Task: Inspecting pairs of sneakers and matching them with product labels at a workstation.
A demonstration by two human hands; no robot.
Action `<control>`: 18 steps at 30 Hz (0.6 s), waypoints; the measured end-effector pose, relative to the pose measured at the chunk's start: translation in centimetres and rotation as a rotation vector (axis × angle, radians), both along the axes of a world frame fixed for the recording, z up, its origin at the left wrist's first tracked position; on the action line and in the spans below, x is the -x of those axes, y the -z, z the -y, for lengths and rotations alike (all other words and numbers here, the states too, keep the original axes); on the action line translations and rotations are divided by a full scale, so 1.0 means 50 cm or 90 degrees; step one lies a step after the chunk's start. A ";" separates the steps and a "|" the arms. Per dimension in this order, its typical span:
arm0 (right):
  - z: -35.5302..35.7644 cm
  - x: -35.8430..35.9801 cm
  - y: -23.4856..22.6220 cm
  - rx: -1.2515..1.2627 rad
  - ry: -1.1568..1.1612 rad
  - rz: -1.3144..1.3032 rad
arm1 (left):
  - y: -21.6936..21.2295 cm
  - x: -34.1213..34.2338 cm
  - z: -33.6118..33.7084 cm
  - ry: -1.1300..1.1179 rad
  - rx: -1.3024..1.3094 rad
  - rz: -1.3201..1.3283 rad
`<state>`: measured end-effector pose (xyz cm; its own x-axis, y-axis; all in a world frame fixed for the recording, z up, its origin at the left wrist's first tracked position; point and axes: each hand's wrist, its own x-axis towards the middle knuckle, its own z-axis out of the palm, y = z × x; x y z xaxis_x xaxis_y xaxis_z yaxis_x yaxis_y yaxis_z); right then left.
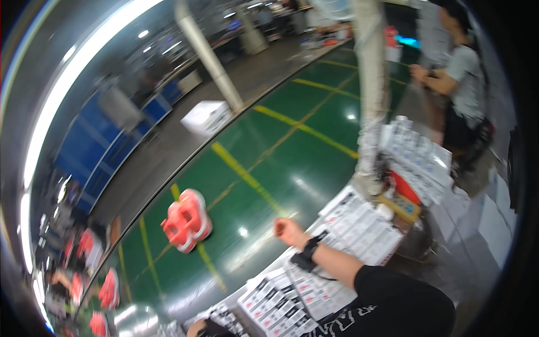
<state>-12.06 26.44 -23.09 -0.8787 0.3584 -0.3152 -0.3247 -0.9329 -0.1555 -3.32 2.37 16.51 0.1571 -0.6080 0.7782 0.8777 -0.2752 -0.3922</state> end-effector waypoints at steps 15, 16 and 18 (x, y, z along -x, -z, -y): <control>-0.016 -0.037 -0.042 -0.060 -0.005 0.173 | 0.066 -0.026 -0.058 0.561 0.534 0.256; -0.017 -0.039 -0.038 -0.063 -0.003 0.169 | 0.066 -0.024 -0.059 0.558 0.535 0.255; -0.018 -0.039 -0.037 -0.063 -0.008 0.162 | 0.065 -0.020 -0.062 0.567 0.544 0.240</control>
<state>-10.12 27.32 -21.24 -0.7809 0.3873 -0.4901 -0.2515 -0.9131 -0.3209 -2.31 5.45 13.24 -0.3563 0.3209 0.8775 0.2803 -0.8592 0.4281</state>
